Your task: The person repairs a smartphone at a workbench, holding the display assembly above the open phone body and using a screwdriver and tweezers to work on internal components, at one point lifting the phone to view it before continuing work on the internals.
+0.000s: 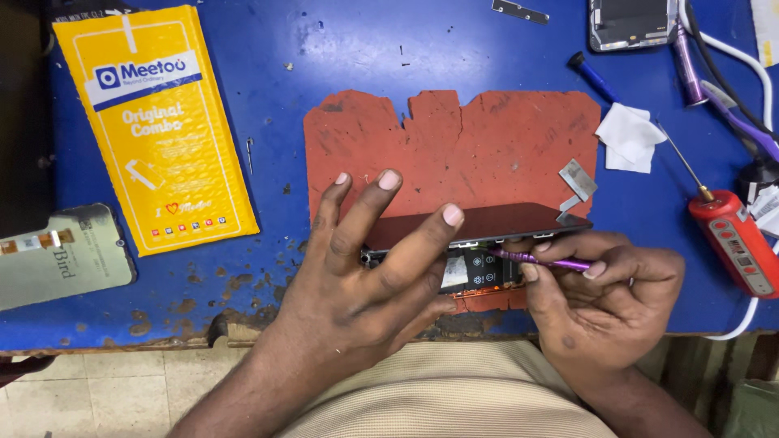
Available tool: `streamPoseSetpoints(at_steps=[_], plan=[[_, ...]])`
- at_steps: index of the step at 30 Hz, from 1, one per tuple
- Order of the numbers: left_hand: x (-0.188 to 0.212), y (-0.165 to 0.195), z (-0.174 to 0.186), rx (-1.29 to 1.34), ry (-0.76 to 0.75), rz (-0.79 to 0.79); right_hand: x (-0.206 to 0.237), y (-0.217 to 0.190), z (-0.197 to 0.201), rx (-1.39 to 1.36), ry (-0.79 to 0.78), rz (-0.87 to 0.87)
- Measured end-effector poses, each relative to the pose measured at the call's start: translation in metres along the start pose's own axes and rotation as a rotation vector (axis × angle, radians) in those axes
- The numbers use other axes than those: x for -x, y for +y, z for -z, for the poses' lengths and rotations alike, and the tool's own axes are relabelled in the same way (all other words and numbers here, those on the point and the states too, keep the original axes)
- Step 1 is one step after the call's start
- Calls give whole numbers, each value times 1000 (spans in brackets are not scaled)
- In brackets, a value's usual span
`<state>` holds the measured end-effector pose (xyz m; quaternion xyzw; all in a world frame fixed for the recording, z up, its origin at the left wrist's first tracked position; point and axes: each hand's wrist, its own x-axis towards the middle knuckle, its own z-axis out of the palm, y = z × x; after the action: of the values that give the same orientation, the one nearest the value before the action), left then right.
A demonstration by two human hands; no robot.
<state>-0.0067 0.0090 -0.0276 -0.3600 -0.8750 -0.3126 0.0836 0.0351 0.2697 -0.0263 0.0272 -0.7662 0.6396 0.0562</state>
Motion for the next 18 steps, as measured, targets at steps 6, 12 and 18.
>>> streamPoseSetpoints(at_steps=[6,12,18], plan=[[0,2,-1,-14,-1,2,2,2,0,46,24,-1],[2,2,-3,-22,-9,10,3,4,0,80,31,-7],[1,1,-3,-18,-4,8,1,4,0,59,29,-4]])
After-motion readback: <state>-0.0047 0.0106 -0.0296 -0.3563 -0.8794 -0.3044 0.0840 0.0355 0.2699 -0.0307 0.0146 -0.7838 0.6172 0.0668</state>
